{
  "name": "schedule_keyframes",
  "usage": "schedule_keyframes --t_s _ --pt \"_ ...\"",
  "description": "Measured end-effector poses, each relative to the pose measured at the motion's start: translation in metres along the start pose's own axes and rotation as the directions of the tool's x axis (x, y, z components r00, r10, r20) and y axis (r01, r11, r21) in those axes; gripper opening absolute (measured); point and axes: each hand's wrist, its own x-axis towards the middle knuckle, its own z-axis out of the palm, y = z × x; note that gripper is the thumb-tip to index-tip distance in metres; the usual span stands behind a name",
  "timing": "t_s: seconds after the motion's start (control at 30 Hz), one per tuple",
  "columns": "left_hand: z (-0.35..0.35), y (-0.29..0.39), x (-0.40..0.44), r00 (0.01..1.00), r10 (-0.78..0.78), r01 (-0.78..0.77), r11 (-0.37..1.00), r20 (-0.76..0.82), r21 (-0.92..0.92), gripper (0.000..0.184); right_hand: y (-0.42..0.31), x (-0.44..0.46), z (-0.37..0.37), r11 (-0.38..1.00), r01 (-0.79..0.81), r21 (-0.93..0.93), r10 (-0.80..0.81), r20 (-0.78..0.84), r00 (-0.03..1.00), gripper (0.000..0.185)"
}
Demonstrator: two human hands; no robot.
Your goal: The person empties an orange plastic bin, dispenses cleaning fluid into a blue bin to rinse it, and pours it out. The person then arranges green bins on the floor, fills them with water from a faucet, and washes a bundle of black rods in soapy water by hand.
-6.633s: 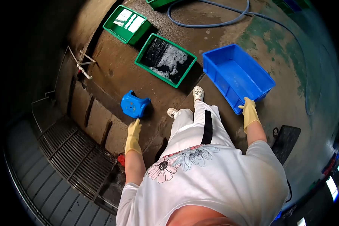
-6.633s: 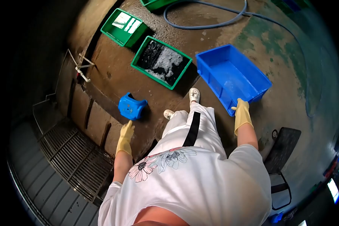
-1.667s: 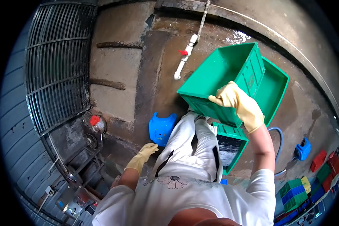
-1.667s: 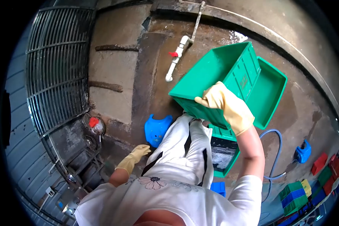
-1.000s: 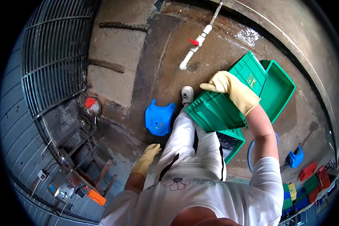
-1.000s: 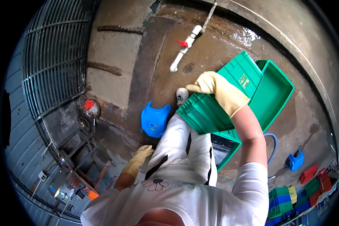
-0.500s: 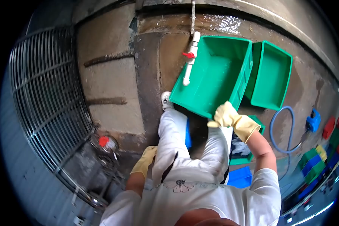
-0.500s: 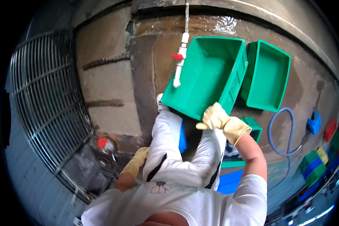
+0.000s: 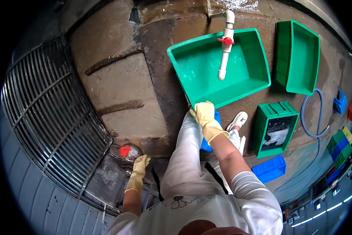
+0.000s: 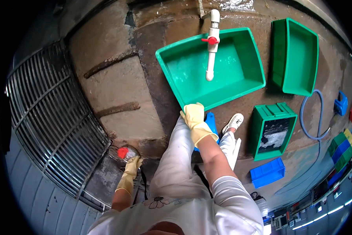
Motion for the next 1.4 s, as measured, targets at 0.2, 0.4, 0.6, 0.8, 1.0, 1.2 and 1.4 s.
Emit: schedule_keyframes --t_s 0.2,0.4,0.6,0.8,1.0,1.2,1.4 --pt "0.068 0.034 -0.014 0.969 0.045 -0.069 0.993 0.243 0.095 0.035 0.015 0.054 -0.025 0.975 -0.086 0.204 0.124 -0.184 0.975 0.059" --pt "0.112 0.05 -0.002 0.951 0.143 -0.234 0.912 0.273 0.337 0.031 0.089 0.049 -0.041 0.941 -0.017 0.339 0.106 -0.245 0.964 0.039" --pt "0.193 0.107 -0.136 0.844 0.23 -0.496 0.677 0.484 0.543 0.051 0.155 -0.123 -0.076 0.813 -0.299 0.5 0.256 0.155 0.954 0.036" --pt "0.214 0.082 -0.204 0.554 0.114 -0.734 -0.401 0.825 0.548 0.058 0.132 -0.34 -0.123 0.857 -0.411 0.31 0.062 0.731 0.68 0.062" --pt "0.255 0.053 -0.226 0.713 0.241 -0.684 0.032 0.658 0.729 0.033 0.089 -0.438 -0.07 0.791 -0.462 0.402 0.197 0.547 0.813 0.016" --pt "0.256 0.039 -0.323 0.919 -0.287 -0.353 -0.296 0.269 0.888 0.052 0.099 -0.508 -0.052 0.596 -0.322 0.735 0.299 0.169 0.939 0.013" --pt "0.273 0.007 -0.322 0.986 -0.007 -0.166 -0.08 0.166 0.983 0.042 0.117 -0.517 -0.128 0.143 -0.549 0.823 0.046 0.549 0.835 0.031"
